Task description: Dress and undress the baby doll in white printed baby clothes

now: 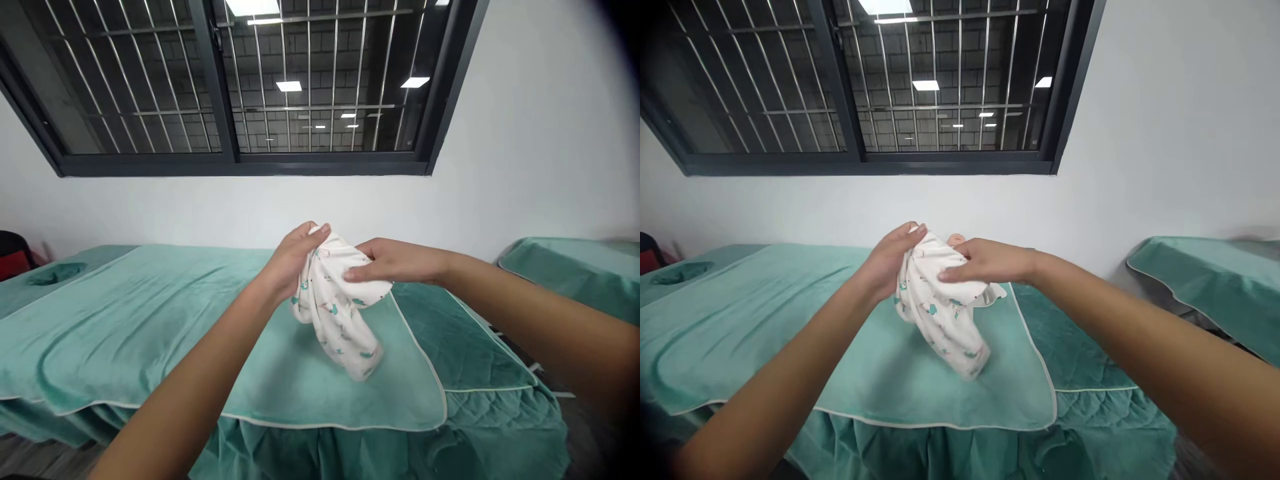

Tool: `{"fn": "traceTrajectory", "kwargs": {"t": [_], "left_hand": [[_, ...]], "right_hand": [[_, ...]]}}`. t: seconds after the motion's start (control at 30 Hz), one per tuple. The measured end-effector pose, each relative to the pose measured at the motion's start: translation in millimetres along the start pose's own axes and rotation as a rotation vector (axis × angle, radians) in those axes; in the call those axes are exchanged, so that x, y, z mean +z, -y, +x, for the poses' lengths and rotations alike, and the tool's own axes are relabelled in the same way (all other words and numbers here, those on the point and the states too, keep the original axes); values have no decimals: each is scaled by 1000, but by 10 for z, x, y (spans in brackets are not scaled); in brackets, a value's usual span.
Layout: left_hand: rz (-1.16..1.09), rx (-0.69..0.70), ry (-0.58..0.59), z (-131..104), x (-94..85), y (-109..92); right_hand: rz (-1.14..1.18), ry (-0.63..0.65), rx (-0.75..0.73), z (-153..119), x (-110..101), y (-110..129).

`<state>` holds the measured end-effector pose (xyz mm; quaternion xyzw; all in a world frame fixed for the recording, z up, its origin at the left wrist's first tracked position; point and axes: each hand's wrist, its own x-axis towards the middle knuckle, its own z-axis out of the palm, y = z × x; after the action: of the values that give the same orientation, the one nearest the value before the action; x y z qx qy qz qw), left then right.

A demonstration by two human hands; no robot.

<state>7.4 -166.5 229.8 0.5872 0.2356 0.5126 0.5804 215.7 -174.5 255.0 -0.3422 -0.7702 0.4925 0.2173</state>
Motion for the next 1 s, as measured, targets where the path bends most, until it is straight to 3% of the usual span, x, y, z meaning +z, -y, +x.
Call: {"fn": "traceTrajectory", "kwargs": {"t": [0.07, 0.17, 0.23, 0.3, 0.4, 0.5, 0.6, 0.67, 0.77, 0.9, 1.0], "left_hand": [[-24, -77, 64, 23, -8, 100], [48, -233, 278, 19, -47, 225], [126, -331, 405, -1, -97, 302], [139, -355, 411, -16, -158, 395], [19, -293, 245, -14, -240, 572], [-64, -272, 132, 13, -274, 759], [-87, -318, 144, 44, -266, 922], [-110, -353, 158, 54, -269, 1005], [-85, -425, 220, 31, -313, 1075], [-9, -547, 418, -46, -396, 1110], [-66, -508, 362, -69, -430, 1158]], "right_hand": [[138, -125, -52, 53, 7, -64], [395, -385, -156, 149, 36, -148], [544, -489, -166, 193, 57, -221], [658, -475, -131, 208, 90, -332], [677, -332, -76, 177, 176, -571], [476, -120, 36, 131, 279, -830], [252, 35, 128, 138, 328, -1019], [173, -56, 119, 177, 315, -1095], [196, -296, 35, 251, 271, -1169], [476, -429, -53, 328, 294, -1246], [662, -493, -62, 348, 351, -1297]]}}
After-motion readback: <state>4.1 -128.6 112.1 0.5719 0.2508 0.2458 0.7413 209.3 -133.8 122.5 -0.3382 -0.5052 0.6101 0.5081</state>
